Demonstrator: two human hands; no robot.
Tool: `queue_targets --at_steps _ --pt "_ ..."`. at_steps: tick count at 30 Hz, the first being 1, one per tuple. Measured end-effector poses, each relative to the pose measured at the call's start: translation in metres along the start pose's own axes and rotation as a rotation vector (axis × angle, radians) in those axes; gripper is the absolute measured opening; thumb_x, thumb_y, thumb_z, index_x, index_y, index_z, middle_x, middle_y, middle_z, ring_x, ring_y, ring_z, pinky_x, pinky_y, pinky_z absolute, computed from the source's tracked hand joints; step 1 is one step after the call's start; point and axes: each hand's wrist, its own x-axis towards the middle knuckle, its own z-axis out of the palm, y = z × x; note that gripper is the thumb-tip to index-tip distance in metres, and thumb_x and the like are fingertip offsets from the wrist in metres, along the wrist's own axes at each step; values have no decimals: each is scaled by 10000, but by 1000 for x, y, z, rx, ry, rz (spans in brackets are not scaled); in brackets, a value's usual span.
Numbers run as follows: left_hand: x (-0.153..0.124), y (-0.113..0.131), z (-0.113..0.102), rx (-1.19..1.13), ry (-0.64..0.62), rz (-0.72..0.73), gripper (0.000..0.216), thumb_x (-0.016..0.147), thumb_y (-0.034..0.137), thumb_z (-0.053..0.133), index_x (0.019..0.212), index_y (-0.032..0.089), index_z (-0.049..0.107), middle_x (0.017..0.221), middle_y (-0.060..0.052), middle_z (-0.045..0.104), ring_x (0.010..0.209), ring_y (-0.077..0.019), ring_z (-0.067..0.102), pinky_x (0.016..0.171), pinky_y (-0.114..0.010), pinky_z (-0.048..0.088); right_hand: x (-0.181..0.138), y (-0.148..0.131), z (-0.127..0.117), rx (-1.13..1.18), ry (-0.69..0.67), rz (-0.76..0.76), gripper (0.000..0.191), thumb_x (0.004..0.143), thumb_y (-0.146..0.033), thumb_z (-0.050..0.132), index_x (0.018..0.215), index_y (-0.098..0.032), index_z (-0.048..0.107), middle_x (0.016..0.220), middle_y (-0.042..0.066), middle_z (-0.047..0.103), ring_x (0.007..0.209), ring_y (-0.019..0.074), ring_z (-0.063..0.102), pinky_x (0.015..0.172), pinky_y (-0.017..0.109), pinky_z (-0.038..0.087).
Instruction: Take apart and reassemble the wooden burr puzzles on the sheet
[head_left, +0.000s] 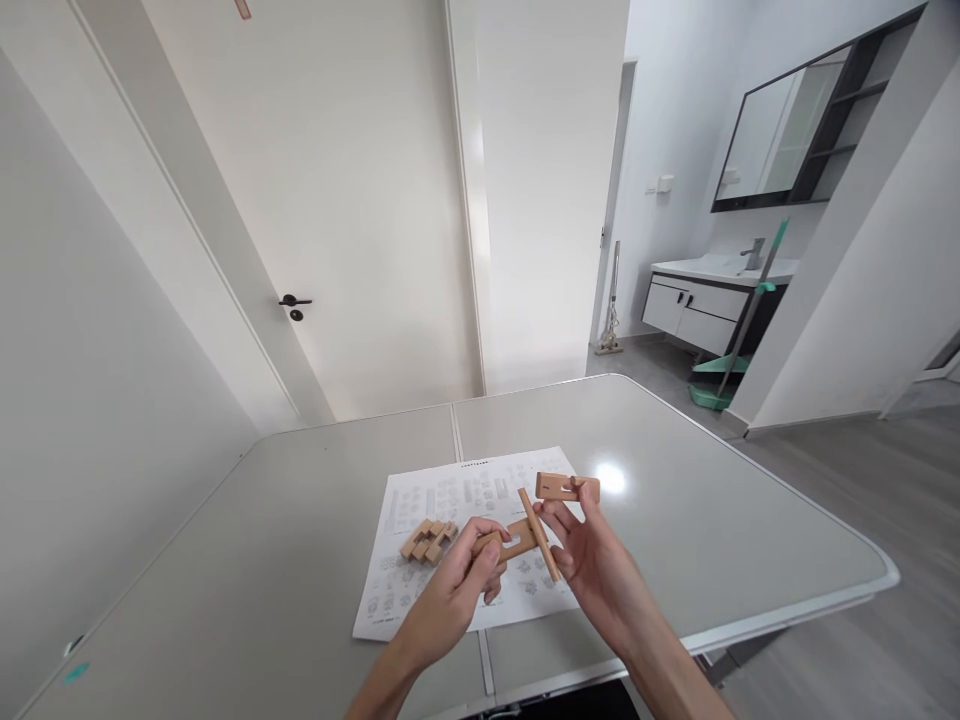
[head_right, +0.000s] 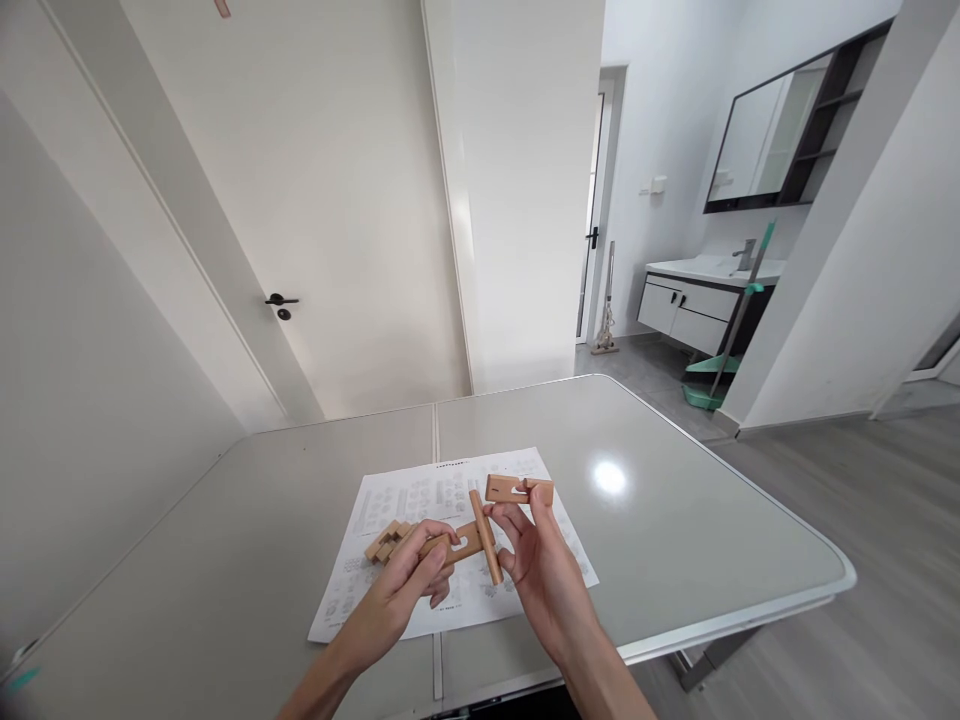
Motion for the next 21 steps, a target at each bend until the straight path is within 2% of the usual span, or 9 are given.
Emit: queue_targets --at_steps 3,7,9,11,13,14,17,21 --pt "-1 -1 3 2 -18 -19 355 1017 574 472 1081 226 510 739 73 273 640 -124 281 659 -293 339 -2 5 -1 -9 21 -50 361 831 -577 779 1042 -335 614 970 -1 729 983 189 687 354 155 352" --pt "-1 -7 7 14 15 -3 372 1014 588 462 1084 225 504 731 74 277 637 -127 287 653 -291 343 -7 11 2 -65 88 -106 451 791 -661 765 1071 -342 612 909 0 762 1012 210 691 351 174 359" --pt "-1 -11 10 33 34 6 357 1030 573 436 1103 228 498 726 76 271 635 -128 280 646 -291 330 -10 16 3 -95 124 -129 479 788 -683 752 1100 -348 612 870 -10 769 1084 221 686 432 181 447" --pt "-1 -15 13 60 56 8 348 1042 564 412 1122 234 492 737 72 277 638 -127 283 644 -293 317 -11 21 4 -119 178 -165 475 801 -689 734 1117 -357 611 866 -33 769 1157 222 672 624 219 556" --pt "-1 -18 16 71 66 13 347 1047 562 398 1138 239 486 747 70 285 641 -126 290 643 -294 308 -12 25 5 -132 239 -200 474 816 -691 716 1137 -360 605 887 -47 767 1182 221 670 795 277 580" --pt "0 -18 17 67 68 19 347 1048 562 394 1143 240 483 747 70 285 643 -126 291 641 -293 305 -12 26 7 -137 262 -210 486 822 -696 706 1155 -359 598 905 -47 768 1180 224 674 833 298 579" --pt "0 -15 18 48 53 19 343 1050 558 396 1134 235 478 738 75 272 643 -125 280 633 -293 290 -12 26 11 -166 287 -236 531 827 -705 691 1202 -348 575 942 -29 767 1168 246 687 833 329 580" --pt "-1 -6 13 -10 -61 -14 317 1046 539 433 1091 228 475 734 79 244 643 -124 248 620 -293 262 -12 22 14 -181 258 -266 519 819 -701 704 1157 -324 591 888 -26 747 1139 260 701 820 331 581"
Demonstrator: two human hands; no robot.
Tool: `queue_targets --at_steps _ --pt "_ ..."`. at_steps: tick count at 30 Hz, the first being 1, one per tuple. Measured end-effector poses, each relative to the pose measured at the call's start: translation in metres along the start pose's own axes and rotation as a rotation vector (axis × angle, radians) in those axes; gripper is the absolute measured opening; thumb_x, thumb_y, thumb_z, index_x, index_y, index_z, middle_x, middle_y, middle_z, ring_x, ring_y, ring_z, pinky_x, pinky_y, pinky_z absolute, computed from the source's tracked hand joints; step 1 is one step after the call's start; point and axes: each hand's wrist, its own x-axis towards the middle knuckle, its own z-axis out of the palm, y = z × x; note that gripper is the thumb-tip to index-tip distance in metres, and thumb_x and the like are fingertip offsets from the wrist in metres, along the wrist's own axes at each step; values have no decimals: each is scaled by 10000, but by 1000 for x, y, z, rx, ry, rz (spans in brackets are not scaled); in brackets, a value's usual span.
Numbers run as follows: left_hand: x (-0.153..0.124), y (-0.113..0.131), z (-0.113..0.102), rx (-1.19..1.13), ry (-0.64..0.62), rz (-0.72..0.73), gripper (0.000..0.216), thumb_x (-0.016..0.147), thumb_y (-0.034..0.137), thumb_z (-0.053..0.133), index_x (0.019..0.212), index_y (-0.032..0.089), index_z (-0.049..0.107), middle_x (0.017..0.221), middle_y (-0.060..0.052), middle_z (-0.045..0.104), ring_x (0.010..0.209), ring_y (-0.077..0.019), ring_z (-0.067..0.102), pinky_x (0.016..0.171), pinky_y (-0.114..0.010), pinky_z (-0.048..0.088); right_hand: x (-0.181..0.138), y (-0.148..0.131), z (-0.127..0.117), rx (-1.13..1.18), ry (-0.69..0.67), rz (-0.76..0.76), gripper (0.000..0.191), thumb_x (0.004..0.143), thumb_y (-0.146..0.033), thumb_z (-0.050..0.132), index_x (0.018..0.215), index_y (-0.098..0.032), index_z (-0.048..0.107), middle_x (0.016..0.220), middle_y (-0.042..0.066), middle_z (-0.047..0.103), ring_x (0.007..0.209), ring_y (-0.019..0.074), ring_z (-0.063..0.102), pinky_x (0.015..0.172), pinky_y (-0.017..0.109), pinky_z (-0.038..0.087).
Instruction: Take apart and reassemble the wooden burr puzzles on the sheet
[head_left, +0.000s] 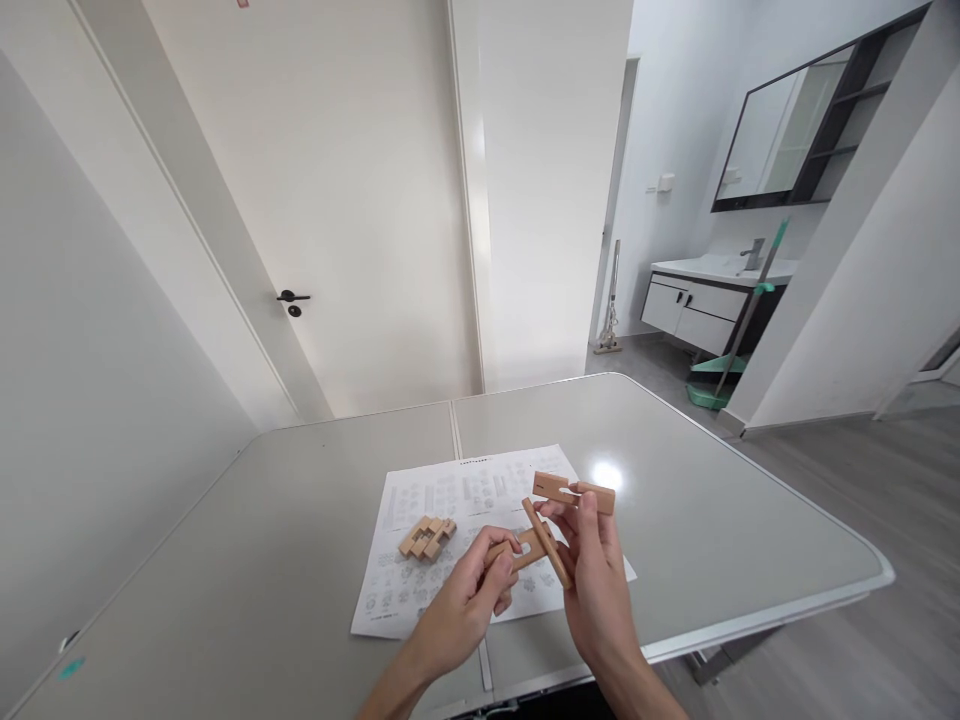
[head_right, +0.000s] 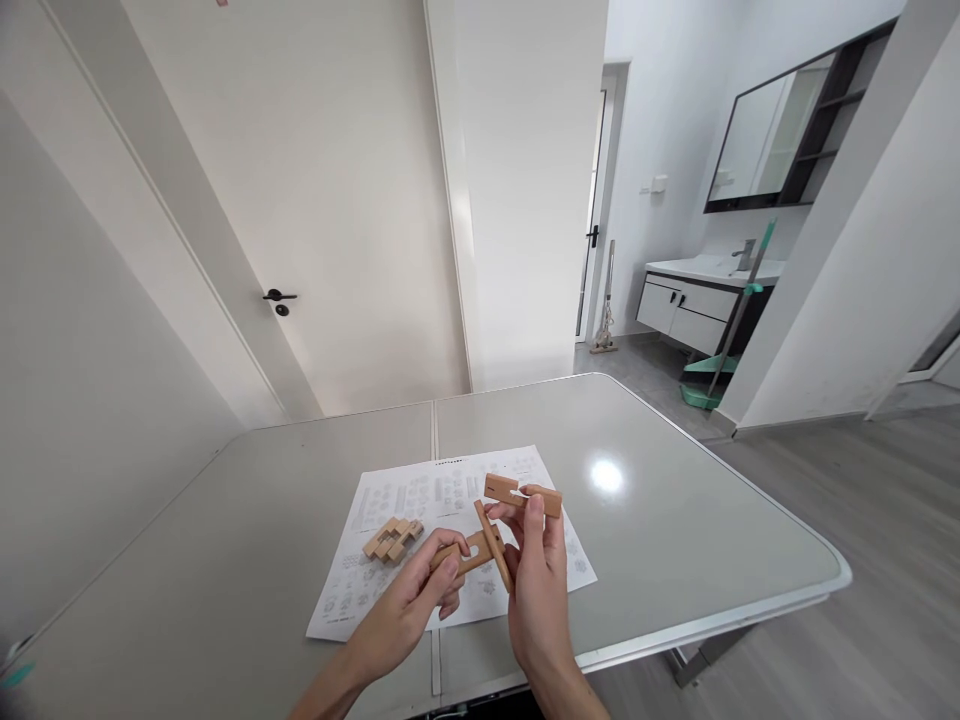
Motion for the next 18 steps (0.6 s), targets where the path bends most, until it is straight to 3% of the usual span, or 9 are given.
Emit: queue_targets --at_steps 3,6,10,12,15,18 --pt "-1 3 -3 -29 -49 -14 296 1051 519 441 1077 226 477 741 77 236 651 -124 242 623 -294 250 -1 0 0 16 -18 24 475 832 -681 709 1134 -332 595 871 -36 734 1162 246 685 828 309 577" --pt "0 -1 -2 -39 -18 -6 288 1051 513 447 1073 227 482 740 77 233 645 -122 235 614 -292 237 0 0 1 31 -11 37 453 845 -669 702 1138 -341 593 872 -32 723 1151 247 681 814 306 578" --pt "-3 1 -2 -2 49 8 301 1056 516 429 1095 226 498 722 78 245 635 -124 237 607 -293 234 15 -16 -4 92 -38 28 359 832 -616 737 991 -317 619 835 -36 658 846 190 692 571 232 503" --pt "-6 7 -6 55 59 6 307 1060 513 415 1126 224 497 718 76 273 637 -126 255 612 -295 239 25 -30 -11 117 -61 -31 319 805 -526 788 872 -273 605 882 -28 650 784 160 644 599 230 495" --pt "-12 16 -16 141 42 4 298 1066 496 403 1154 223 485 713 74 301 643 -131 275 628 -299 250 34 -50 -24 -85 -230 37 319 824 -479 781 803 -218 599 822 3 634 763 166 597 692 271 492" --pt "-16 22 -24 198 -1 -1 286 1072 478 395 1155 220 486 725 66 332 660 -135 292 650 -300 265 32 -59 -36 -302 -447 121 327 899 -432 725 767 -222 513 662 -51 509 574 114 441 601 267 396"
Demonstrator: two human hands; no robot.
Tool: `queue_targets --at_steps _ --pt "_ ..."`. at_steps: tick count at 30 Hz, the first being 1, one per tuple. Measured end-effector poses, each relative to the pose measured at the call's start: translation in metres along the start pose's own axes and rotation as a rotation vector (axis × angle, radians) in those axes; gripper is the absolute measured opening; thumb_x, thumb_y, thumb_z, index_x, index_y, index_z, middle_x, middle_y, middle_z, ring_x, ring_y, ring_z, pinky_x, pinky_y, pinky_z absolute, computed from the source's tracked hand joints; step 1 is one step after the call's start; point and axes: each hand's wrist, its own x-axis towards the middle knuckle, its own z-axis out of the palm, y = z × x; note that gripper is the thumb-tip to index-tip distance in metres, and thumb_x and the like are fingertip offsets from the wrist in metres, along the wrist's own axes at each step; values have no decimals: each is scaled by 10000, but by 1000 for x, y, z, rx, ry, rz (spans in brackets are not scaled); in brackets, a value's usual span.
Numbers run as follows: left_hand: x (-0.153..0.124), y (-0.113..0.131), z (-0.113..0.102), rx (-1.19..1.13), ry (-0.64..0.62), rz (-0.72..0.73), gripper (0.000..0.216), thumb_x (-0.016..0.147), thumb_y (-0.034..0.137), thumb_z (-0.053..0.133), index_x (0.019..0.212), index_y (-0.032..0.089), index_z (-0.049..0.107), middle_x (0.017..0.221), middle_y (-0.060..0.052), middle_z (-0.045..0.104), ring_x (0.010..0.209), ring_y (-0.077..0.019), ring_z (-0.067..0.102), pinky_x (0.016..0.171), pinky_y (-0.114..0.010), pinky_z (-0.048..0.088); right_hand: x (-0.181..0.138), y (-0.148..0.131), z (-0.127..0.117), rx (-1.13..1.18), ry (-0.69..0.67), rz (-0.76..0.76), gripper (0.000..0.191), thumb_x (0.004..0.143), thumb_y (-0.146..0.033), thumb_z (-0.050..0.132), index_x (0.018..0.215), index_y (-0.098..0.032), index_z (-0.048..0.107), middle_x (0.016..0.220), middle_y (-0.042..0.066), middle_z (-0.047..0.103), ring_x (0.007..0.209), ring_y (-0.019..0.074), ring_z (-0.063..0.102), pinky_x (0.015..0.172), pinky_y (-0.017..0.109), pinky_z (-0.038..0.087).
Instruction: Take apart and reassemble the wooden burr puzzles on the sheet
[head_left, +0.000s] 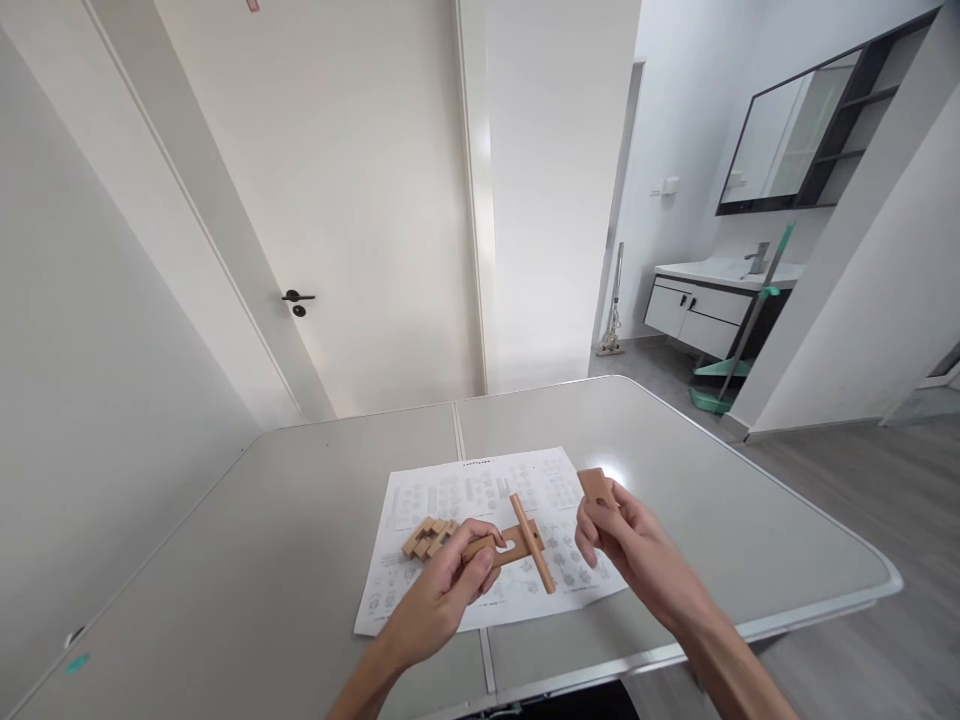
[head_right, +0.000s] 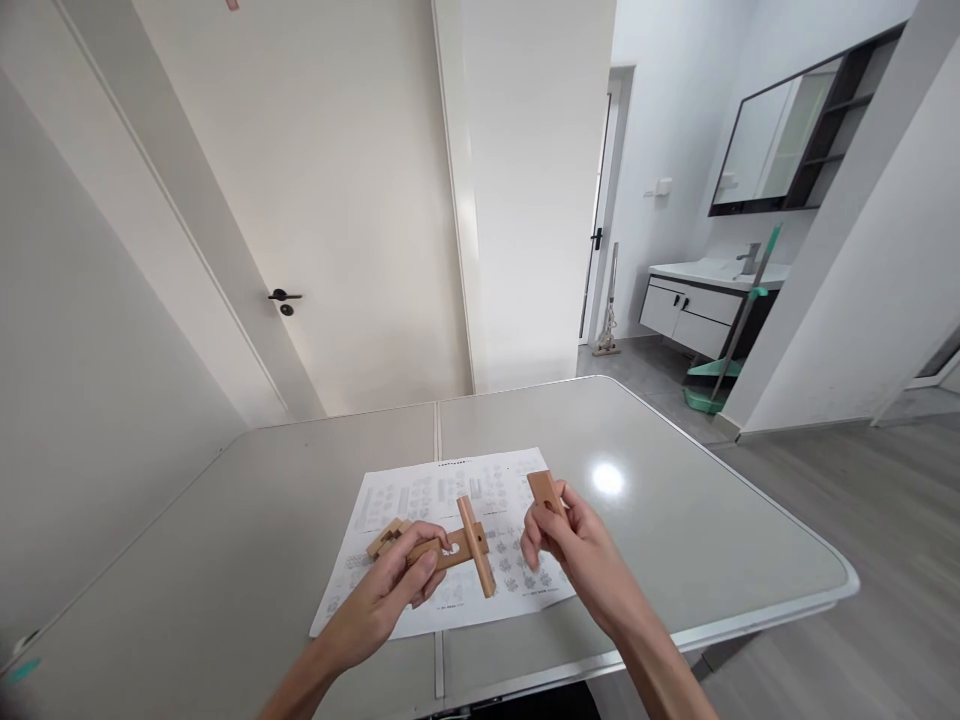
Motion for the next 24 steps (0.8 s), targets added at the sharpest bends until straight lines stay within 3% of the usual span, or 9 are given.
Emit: queue_targets --at_steps 3,5,12,16,20,24 --pt "0 4 -2 60 -11 -7 291 1071 478 397 1145 216 500 742 58 361 675 -135 318 663 -299 276 -6 7 -1 -34 -37 32 260 932 -424 693 905 -240 511 593 -122 278 515 89 200 528 244 220" --pt "1 7 0 83 -6 -8 301 1070 483 394 1136 211 502 740 57 370 675 -135 330 668 -299 284 -7 13 1 -76 -38 37 302 937 -469 685 1064 -239 537 595 -131 188 538 100 149 532 253 167" --pt "3 9 5 60 -8 -6 306 1075 484 371 1141 208 486 719 64 352 656 -133 322 647 -294 286 -13 20 19 -327 -263 65 498 990 -663 467 1099 -195 596 682 -76 268 599 125 230 564 276 221" --pt "3 2 14 88 51 3 297 1079 477 365 1131 216 496 701 72 323 635 -131 308 627 -290 276 -18 21 30 -511 -253 -17 471 993 -642 477 1061 -210 652 695 -52 349 651 146 327 625 286 282" --pt "2 3 20 108 88 23 282 1075 474 378 1119 222 496 717 72 291 639 -131 293 622 -280 281 -19 24 29 -480 -241 -29 465 1018 -624 438 1036 -214 656 672 -58 326 629 138 293 600 281 256" --pt "0 12 16 158 -42 -44 282 1068 486 387 1089 230 503 732 68 327 650 -130 295 648 -275 306 -20 26 19 -416 -342 43 425 989 -611 532 952 -202 641 692 -64 272 607 119 256 566 275 224"
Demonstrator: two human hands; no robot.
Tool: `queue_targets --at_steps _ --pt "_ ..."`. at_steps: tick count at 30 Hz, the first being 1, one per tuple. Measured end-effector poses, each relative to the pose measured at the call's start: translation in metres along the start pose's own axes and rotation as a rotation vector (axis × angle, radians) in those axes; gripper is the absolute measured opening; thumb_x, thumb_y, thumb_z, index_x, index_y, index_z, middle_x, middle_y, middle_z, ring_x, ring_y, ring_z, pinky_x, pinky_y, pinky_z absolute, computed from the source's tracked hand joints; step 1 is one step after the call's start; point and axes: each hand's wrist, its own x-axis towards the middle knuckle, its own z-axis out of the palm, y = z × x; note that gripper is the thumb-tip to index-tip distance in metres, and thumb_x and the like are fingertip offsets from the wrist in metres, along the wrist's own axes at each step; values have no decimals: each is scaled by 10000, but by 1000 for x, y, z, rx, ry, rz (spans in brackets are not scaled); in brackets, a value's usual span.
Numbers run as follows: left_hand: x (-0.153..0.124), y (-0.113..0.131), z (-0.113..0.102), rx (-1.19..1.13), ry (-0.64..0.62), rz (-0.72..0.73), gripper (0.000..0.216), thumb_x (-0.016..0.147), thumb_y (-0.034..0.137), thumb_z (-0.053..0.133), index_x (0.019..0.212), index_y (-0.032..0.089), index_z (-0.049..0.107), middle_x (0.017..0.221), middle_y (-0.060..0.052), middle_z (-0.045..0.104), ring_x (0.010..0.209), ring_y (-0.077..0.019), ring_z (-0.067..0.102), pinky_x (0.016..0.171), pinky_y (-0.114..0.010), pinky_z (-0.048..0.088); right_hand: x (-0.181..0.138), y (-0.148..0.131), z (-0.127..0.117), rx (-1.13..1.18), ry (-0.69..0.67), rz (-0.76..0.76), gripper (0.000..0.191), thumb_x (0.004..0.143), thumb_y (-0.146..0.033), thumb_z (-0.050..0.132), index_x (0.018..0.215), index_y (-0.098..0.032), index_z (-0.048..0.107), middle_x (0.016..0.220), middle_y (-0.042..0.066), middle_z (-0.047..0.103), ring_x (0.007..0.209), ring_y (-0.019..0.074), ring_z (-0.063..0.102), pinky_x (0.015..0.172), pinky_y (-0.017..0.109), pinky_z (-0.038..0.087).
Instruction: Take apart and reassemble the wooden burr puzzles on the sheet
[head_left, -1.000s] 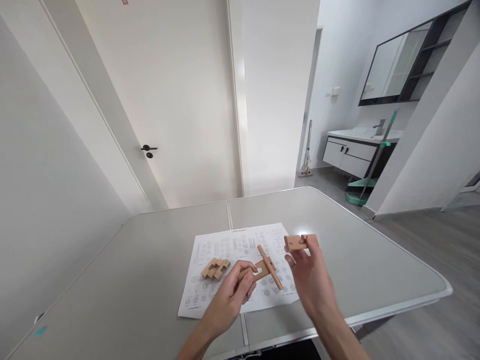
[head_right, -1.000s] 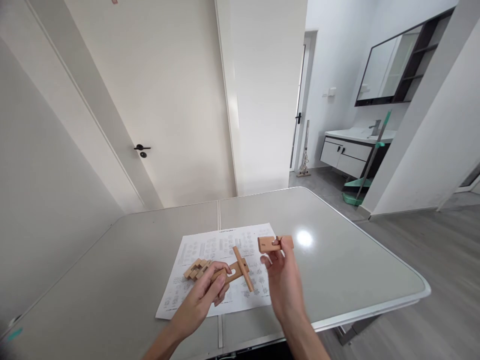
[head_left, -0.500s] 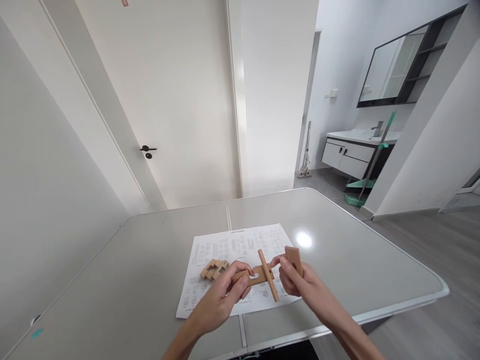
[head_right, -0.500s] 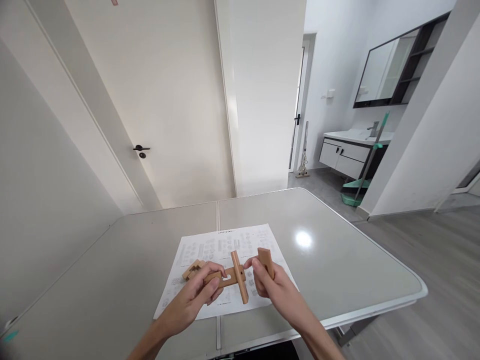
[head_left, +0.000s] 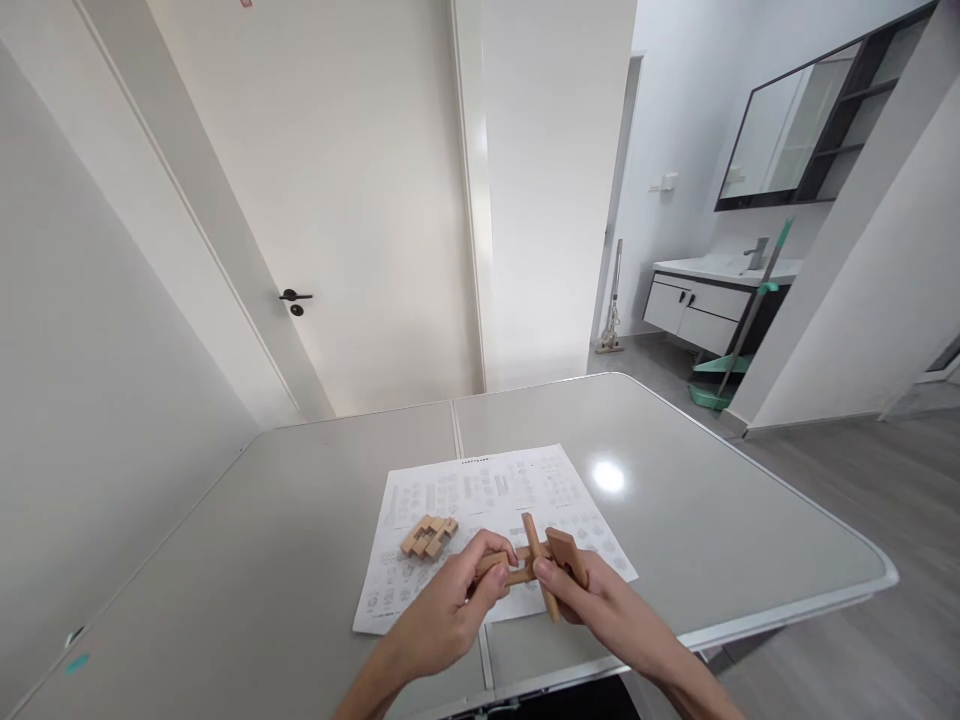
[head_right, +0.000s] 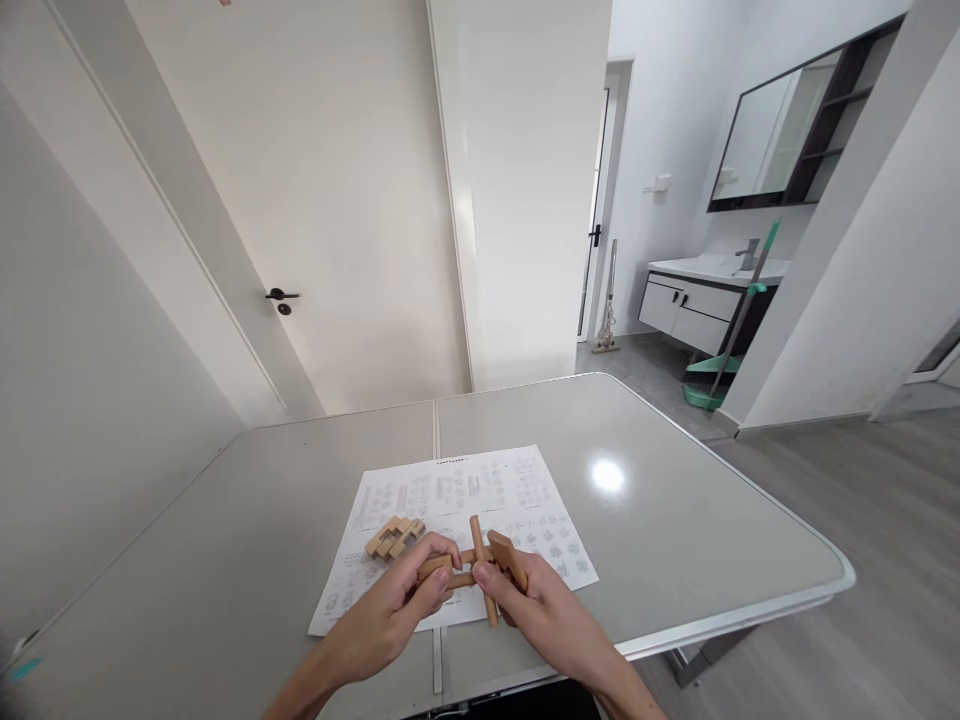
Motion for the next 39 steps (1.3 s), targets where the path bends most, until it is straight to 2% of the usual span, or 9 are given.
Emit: queue_targets --at_steps 3,8,15,19,22,25,31,34,39 --pt "1 1 -1 9 -13 -14 302 1063 511 379 1099 237 500 748 63 351 666 -133 305 667 -276 321 1 4 0 79 -8 33 425 962 -607 589 942 -188 657 679 -70 257 596 110 229 552 274 197" --pt "3 -4 4 -62 60 -18 362 1059 557 330 1262 264 397 733 75 287 658 -140 293 712 -294 359 6 10 10 229 157 112 538 912 -675 611 1094 -174 685 650 -81 250 588 110 181 547 280 153" --pt "-1 -2 1 -38 -11 -51 441 1056 547 362 1410 287 314 972 -18 572 999 -209 540 1000 -418 387 3 5 10 103 85 162 529 871 -690 652 984 -175 691 635 -82 270 570 105 195 539 282 151" --pt "2 -6 7 -11 120 -57 395 1051 571 342 1301 265 346 816 38 469 787 -173 475 844 -366 421 7 2 13 80 194 103 522 892 -703 608 987 -192 653 681 -57 367 587 109 253 541 271 203" --pt "5 -9 11 -96 179 -39 354 1052 579 327 1173 251 382 743 78 315 648 -134 345 671 -288 359 8 -5 13 137 182 101 462 908 -667 616 963 -209 602 684 -70 335 575 103 250 538 264 214" --pt "6 -10 15 -151 232 -4 328 1056 563 342 1069 242 406 728 81 325 623 -126 330 626 -272 334 9 -13 12 125 143 96 430 893 -630 667 871 -218 545 672 -78 330 581 105 271 544 257 234" --pt "8 1 25 -130 206 65 248 1088 483 293 1021 252 352 876 3 587 795 -166 532 809 -333 430 10 -21 15 54 95 30 413 898 -607 670 828 -213 565 730 -25 546 671 144 429 631 272 324" --pt "7 9 21 19 192 44 284 1089 487 259 968 251 361 840 16 548 770 -170 502 764 -319 403 10 -17 12 30 119 12 409 907 -600 660 812 -214 562 727 -28 526 697 156 455 663 279 345" --pt "4 16 8 267 42 -40 345 1089 483 232 907 250 410 707 58 412 635 -163 383 627 -304 293 6 -12 -2 -25 57 20 378 904 -556 689 791 -213 576 710 -42 484 690 151 444 658 272 353"
